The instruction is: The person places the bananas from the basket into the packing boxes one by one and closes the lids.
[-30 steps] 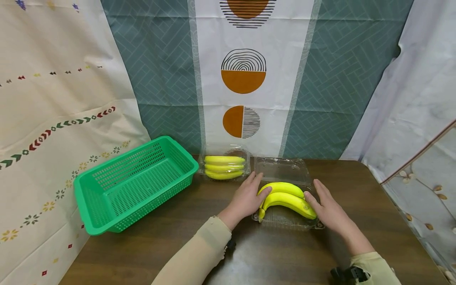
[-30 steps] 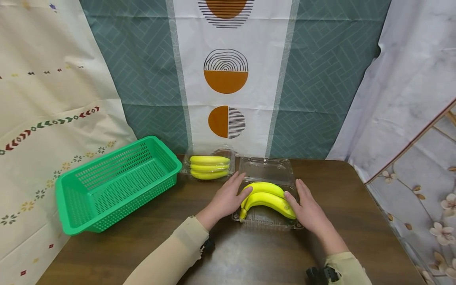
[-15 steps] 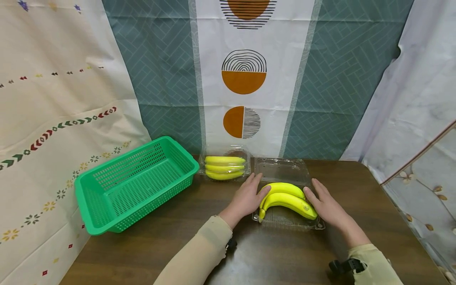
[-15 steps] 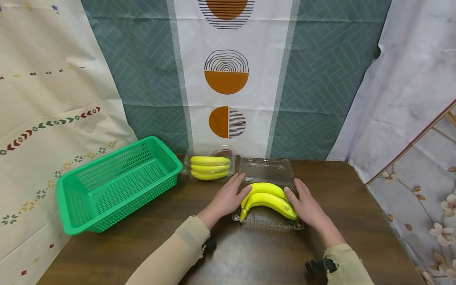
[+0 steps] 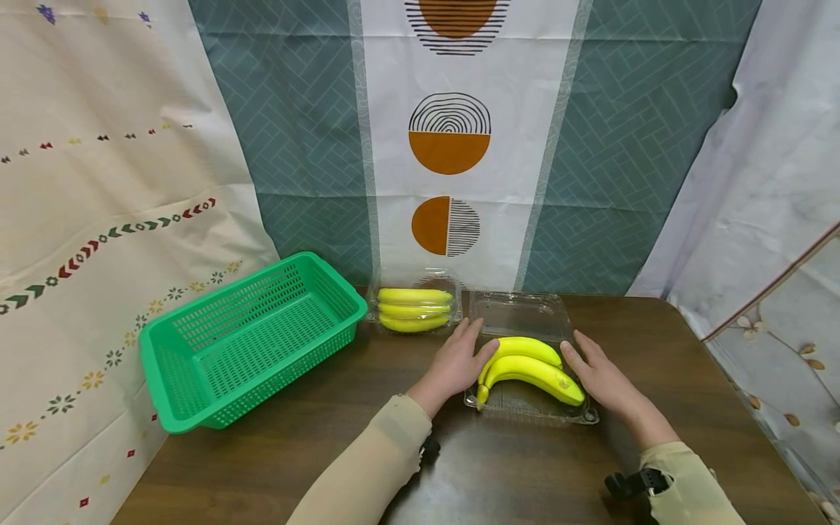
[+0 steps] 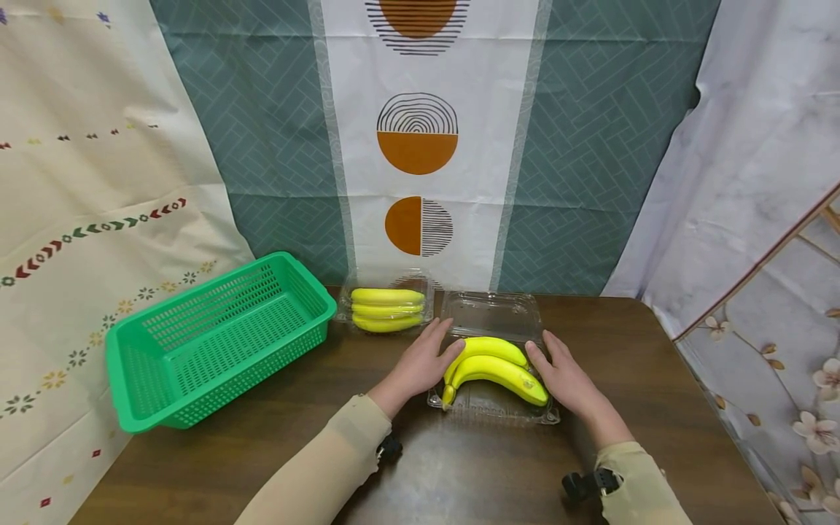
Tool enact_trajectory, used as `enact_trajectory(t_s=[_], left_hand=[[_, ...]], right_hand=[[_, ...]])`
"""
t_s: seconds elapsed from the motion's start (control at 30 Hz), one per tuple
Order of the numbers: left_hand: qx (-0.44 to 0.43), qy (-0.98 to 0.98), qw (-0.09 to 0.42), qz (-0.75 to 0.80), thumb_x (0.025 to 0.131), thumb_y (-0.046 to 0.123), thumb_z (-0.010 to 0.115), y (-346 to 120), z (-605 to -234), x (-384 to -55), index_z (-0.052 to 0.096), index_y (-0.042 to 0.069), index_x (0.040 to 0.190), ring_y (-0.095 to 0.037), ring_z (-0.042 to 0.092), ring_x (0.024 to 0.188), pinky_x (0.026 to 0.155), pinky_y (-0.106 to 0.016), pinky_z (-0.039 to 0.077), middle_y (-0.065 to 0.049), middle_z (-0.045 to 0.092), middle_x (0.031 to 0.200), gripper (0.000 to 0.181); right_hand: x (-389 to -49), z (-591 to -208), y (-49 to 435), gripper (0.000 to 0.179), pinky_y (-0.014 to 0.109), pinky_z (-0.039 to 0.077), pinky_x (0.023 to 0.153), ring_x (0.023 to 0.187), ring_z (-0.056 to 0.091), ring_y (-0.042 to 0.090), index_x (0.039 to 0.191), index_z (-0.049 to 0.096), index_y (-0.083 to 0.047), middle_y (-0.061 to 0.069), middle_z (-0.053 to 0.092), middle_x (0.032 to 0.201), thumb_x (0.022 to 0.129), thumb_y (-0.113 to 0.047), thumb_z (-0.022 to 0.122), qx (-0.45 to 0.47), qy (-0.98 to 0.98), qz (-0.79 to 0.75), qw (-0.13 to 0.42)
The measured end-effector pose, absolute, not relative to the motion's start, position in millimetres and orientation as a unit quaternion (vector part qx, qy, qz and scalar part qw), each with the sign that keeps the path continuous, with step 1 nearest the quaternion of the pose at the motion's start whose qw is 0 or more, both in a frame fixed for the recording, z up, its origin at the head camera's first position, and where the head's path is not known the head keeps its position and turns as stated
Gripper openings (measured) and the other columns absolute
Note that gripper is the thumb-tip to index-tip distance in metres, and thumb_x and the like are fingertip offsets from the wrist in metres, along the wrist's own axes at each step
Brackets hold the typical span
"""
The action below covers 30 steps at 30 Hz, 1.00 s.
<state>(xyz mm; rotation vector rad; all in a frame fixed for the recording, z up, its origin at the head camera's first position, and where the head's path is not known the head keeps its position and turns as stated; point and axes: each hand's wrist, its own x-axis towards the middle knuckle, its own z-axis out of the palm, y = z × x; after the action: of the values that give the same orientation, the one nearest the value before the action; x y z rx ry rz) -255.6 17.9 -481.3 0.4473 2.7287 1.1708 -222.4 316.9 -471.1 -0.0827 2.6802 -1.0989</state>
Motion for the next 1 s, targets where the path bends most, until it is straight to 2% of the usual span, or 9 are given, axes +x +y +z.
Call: enact_trajectory(t_s=[0.33, 0.63, 1.0], left_hand=[[0.150, 0.903, 0.063, 0.397, 0.116, 0.058, 0.048, 19.4, -479.5, -257.6, 0.036, 0.016, 0.174, -0.040, 0.032, 0.163, 0.125, -0.065, 0.035, -0.018, 0.026, 0.180, 0.073], [0.150, 0.900, 0.070, 0.404, 0.115, 0.059, 0.049, 19.7, -475.0, -254.9, 0.034, 0.020, 0.175, -0.039, 0.029, 0.164, 0.125, -0.066, 0.034, -0.015, 0.023, 0.182, 0.073], [0.149, 0.897, 0.065, 0.412, 0.115, 0.058, 0.050, 21.4, -473.7, -254.1, 0.032, 0.023, 0.176, -0.038, 0.029, 0.164, 0.125, -0.065, 0.035, -0.014, 0.022, 0.182, 0.072]], right_hand=[[-225.0, -471.3, 315.0, 0.099, 0.082, 0.015, 0.122, 0.160, 0.008, 0.064, 0.173, 0.003, 0.008, 0.040, 0.001, 0.176, 0.116, -0.067, 0.035, -0.033, 0.920, -0.374, 0.110], [-224.1, -469.1, 314.8, 0.098, 0.081, 0.017, 0.121, 0.159, 0.010, 0.064, 0.172, 0.004, 0.009, 0.040, 0.003, 0.176, 0.116, -0.065, 0.035, -0.038, 0.922, -0.373, 0.101], [-221.5, -466.4, 314.2, 0.099, 0.082, 0.017, 0.121, 0.159, 0.010, 0.065, 0.172, 0.001, 0.008, 0.041, 0.002, 0.176, 0.116, -0.065, 0.036, -0.036, 0.923, -0.371, 0.098]])
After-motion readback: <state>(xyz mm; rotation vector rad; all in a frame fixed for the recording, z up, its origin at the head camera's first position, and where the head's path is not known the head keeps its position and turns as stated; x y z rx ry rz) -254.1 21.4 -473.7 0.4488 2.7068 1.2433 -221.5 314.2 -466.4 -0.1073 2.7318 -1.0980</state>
